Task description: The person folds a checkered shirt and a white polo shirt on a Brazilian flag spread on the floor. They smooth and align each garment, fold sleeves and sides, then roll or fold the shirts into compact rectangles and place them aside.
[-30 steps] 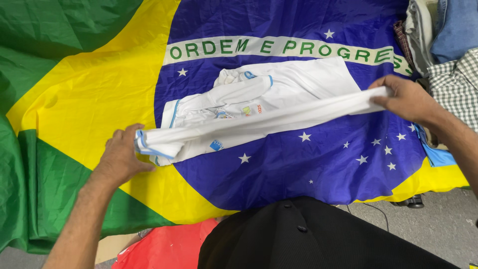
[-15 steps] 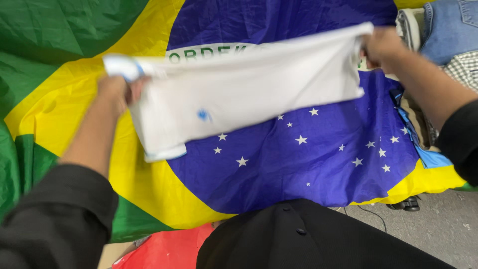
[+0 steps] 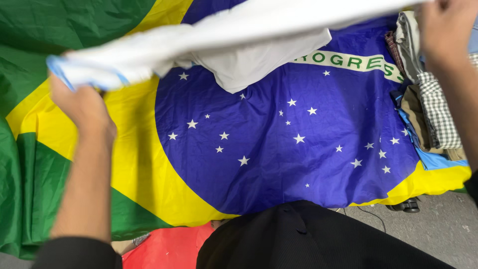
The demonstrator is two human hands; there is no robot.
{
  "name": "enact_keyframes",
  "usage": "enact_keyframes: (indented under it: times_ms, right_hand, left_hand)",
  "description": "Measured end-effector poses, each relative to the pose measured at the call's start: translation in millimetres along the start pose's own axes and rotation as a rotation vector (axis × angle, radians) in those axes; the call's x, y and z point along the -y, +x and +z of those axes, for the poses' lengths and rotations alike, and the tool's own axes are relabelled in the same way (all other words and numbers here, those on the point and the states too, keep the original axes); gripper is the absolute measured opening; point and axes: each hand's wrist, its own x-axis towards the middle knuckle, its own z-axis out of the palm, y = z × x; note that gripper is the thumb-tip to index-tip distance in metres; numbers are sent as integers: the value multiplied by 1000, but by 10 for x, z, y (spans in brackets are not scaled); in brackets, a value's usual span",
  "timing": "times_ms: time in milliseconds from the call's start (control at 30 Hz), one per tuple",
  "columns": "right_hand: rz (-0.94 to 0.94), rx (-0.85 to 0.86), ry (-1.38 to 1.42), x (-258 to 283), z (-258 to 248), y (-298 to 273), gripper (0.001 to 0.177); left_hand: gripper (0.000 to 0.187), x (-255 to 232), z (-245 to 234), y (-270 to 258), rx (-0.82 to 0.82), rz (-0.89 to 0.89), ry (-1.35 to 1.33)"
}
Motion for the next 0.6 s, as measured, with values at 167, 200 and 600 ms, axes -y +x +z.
enact_keyframes:
  times_ms: [167,200,600]
  right_hand:
    - [-24,183,-79,-370,374,-1347,16]
    - [52,280,-67,-383,462,-1556,15]
    - [142,753,-250,-555,133,-2655,28]
  left_hand:
    - [41,433,-398,-1240,-87,-151,531]
    - [41,483,-494,-1431,-34,-124,650]
    - [31,335,-1684,-2396,304,-659,1065]
